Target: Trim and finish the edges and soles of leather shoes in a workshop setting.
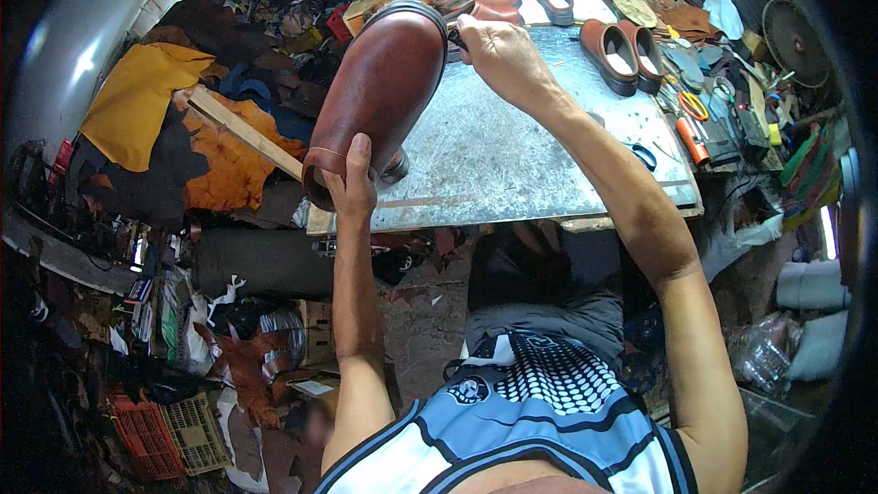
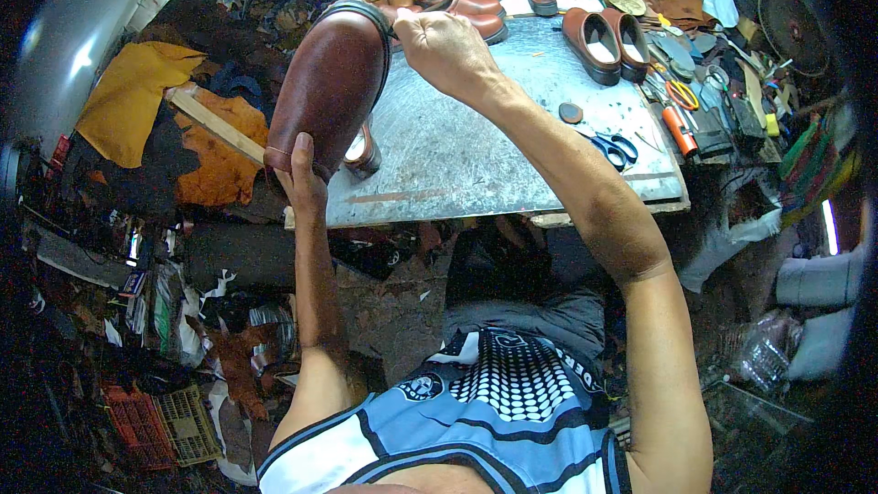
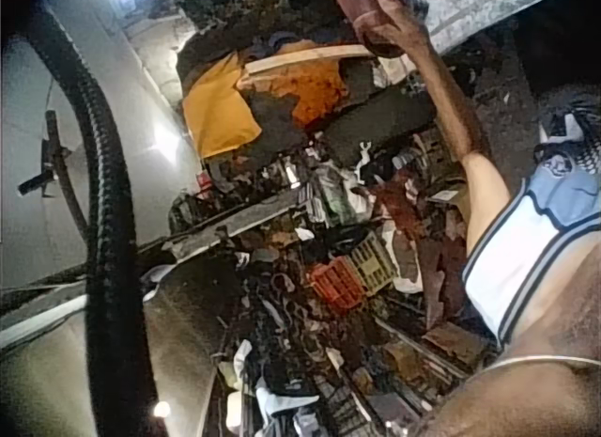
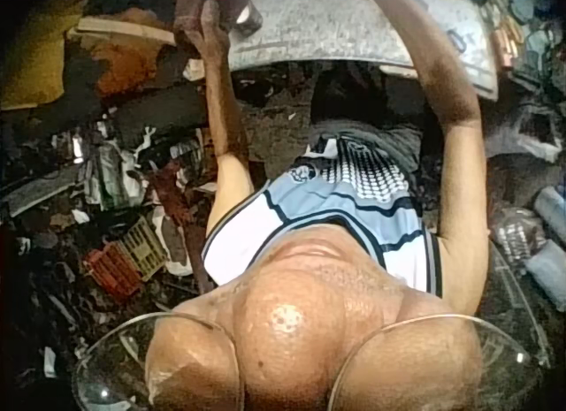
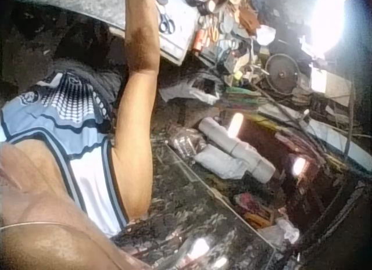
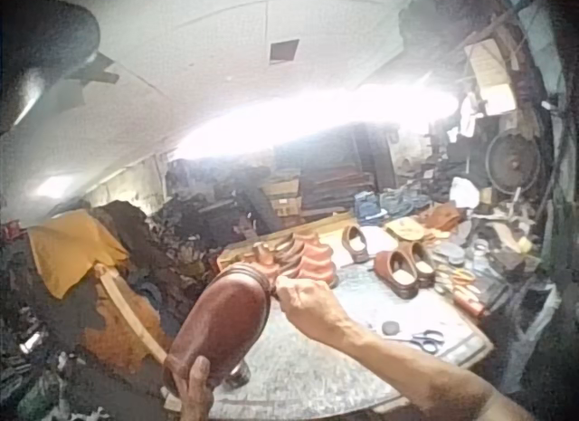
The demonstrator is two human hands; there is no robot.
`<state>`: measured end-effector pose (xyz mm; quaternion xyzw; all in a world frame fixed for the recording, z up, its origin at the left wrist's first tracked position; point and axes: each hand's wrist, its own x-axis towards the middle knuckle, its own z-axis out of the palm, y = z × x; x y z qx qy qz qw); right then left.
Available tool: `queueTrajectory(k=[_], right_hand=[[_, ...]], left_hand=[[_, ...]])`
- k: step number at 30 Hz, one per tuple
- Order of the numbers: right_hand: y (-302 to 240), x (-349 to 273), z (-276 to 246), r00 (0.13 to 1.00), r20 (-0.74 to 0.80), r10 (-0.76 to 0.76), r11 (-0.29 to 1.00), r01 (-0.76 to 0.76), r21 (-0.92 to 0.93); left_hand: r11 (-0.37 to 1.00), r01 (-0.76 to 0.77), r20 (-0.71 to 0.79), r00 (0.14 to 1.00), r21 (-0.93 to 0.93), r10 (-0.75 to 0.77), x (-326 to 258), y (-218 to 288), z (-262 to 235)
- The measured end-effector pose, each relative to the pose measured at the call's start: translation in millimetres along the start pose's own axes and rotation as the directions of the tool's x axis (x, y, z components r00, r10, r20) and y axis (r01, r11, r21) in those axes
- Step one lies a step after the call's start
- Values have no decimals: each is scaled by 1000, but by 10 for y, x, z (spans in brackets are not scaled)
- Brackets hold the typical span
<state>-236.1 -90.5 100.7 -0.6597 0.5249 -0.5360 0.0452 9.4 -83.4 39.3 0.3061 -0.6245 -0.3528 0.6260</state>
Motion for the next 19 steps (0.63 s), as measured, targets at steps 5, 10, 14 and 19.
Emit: queueTrajectory(k=[5, 10, 14, 19], right_hand=[[-27, -14, -27, 1000, 11, -29, 999, 29, -26], [-76, -75, -1, 995, -45, 84, 952, -67, 300], [-17, -59, -145, 976, 150, 159, 926, -200, 321], [781, -368, -156, 985, 87, 149, 934, -111, -338]], left_hand=[[999, -26, -5, 1000, 18, 26, 0, 4, -15], [999, -31, -17, 999, 35, 32, -99, -29, -55], [998, -50, 0, 999, -44, 50, -195, -116, -2], [992, 61, 70, 995, 110, -68, -197, -311, -220]])
